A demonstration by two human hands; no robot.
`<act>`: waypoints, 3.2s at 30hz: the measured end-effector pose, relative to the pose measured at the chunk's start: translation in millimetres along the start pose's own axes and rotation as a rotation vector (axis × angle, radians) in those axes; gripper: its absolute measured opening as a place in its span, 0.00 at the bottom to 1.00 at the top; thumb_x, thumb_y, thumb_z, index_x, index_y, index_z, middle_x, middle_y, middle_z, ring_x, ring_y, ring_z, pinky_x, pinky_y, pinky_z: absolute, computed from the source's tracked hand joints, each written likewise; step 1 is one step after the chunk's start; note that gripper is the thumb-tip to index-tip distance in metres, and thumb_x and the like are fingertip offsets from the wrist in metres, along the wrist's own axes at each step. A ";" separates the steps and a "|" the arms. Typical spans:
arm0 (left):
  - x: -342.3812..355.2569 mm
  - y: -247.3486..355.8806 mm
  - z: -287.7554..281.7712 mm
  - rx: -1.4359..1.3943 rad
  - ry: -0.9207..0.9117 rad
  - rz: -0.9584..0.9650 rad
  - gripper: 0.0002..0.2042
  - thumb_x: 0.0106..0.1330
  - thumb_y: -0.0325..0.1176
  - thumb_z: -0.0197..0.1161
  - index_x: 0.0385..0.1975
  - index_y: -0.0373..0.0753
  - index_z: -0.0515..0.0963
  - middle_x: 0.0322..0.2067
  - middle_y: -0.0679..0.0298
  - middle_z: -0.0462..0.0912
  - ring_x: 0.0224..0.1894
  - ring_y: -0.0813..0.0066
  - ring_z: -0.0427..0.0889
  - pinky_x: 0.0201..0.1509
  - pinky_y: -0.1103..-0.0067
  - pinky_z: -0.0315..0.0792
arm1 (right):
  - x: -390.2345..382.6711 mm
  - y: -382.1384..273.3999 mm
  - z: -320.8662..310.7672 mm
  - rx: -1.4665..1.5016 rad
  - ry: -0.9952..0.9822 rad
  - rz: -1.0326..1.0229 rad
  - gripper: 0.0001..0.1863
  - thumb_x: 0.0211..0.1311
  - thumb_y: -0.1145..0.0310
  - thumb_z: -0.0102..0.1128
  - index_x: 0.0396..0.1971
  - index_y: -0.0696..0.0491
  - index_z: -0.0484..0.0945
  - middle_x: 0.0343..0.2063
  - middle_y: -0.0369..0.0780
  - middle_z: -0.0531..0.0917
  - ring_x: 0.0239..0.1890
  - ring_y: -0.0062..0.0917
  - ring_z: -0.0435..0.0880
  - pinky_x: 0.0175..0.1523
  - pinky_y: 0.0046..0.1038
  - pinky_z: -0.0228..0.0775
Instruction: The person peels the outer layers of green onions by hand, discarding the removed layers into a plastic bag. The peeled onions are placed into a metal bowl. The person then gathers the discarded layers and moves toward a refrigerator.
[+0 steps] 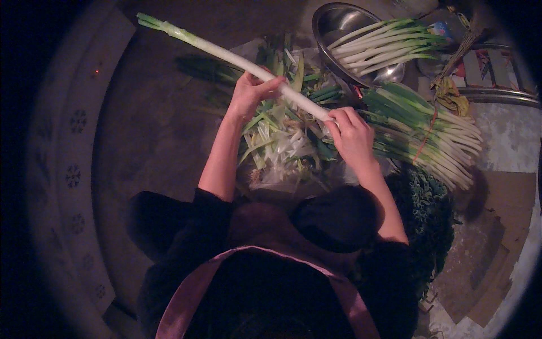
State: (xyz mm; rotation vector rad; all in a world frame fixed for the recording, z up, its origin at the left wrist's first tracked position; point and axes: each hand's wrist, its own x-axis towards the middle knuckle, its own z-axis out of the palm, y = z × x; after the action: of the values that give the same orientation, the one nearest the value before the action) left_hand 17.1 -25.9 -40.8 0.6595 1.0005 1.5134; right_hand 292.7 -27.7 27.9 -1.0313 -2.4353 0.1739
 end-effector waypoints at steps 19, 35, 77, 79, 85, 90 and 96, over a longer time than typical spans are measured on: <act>9.8 3.0 -10.5 0.077 0.302 -0.045 0.24 0.61 0.45 0.76 0.45 0.34 0.74 0.36 0.61 0.81 0.34 0.72 0.84 0.38 0.74 0.85 | -38.0 20.1 27.7 0.149 -0.088 0.214 0.09 0.65 0.69 0.64 0.37 0.55 0.73 0.35 0.43 0.82 0.33 0.47 0.84 0.37 0.45 0.75; -8.0 -6.2 63.2 0.433 0.194 0.227 0.15 0.69 0.40 0.68 0.33 0.35 0.73 0.24 0.66 0.80 0.23 0.82 0.78 0.27 0.81 0.73 | 29.7 -7.7 58.2 1.165 -0.297 0.533 0.13 0.73 0.67 0.57 0.52 0.55 0.71 0.30 0.33 0.77 0.26 0.14 0.76 0.30 0.20 0.69; -7.8 -72.5 63.4 0.080 0.140 0.146 0.23 0.78 0.50 0.52 0.60 0.37 0.69 0.43 0.54 0.84 0.48 0.65 0.84 0.52 0.69 0.76 | -52.7 58.8 60.8 0.588 -0.239 0.489 0.23 0.67 0.50 0.64 0.42 0.57 0.83 0.28 0.45 0.84 0.31 0.29 0.82 0.40 0.35 0.73; -10.7 -55.8 71.1 -0.192 0.065 0.137 0.17 0.79 0.39 0.53 0.60 0.38 0.65 0.45 0.59 0.82 0.44 0.69 0.84 0.50 0.72 0.77 | -57.1 42.1 71.2 0.575 -0.309 0.551 0.22 0.68 0.51 0.64 0.43 0.58 0.83 0.29 0.44 0.85 0.34 0.27 0.82 0.43 0.34 0.74; -31.3 -13.3 95.0 -0.019 -0.052 0.302 0.15 0.78 0.37 0.54 0.58 0.37 0.65 0.43 0.62 0.79 0.44 0.72 0.83 0.48 0.74 0.78 | 47.9 24.0 32.1 0.998 -0.091 0.359 0.18 0.74 0.60 0.59 0.54 0.56 0.79 0.41 0.36 0.85 0.42 0.18 0.82 0.45 0.24 0.75; -46.0 6.7 107.1 -0.002 -0.100 0.221 0.14 0.80 0.39 0.51 0.57 0.39 0.68 0.39 0.65 0.78 0.39 0.78 0.77 0.45 0.77 0.74 | 136.3 -8.1 -11.7 1.282 0.009 0.246 0.16 0.75 0.61 0.58 0.53 0.56 0.80 0.44 0.36 0.85 0.43 0.17 0.82 0.49 0.24 0.76; -41.0 11.8 99.1 0.035 0.067 0.330 0.12 0.76 0.36 0.58 0.52 0.40 0.68 0.34 0.69 0.73 0.26 0.86 0.71 0.26 0.84 0.67 | 148.2 -33.7 -5.9 1.413 0.145 0.428 0.12 0.73 0.63 0.60 0.43 0.56 0.83 0.37 0.32 0.85 0.37 0.14 0.81 0.44 0.25 0.78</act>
State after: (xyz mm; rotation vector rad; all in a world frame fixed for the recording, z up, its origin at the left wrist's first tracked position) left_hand 103.2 -43.0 22.0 0.8340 1.0058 1.8185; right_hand 185.5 52.3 100.2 -0.7352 -1.2907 1.5770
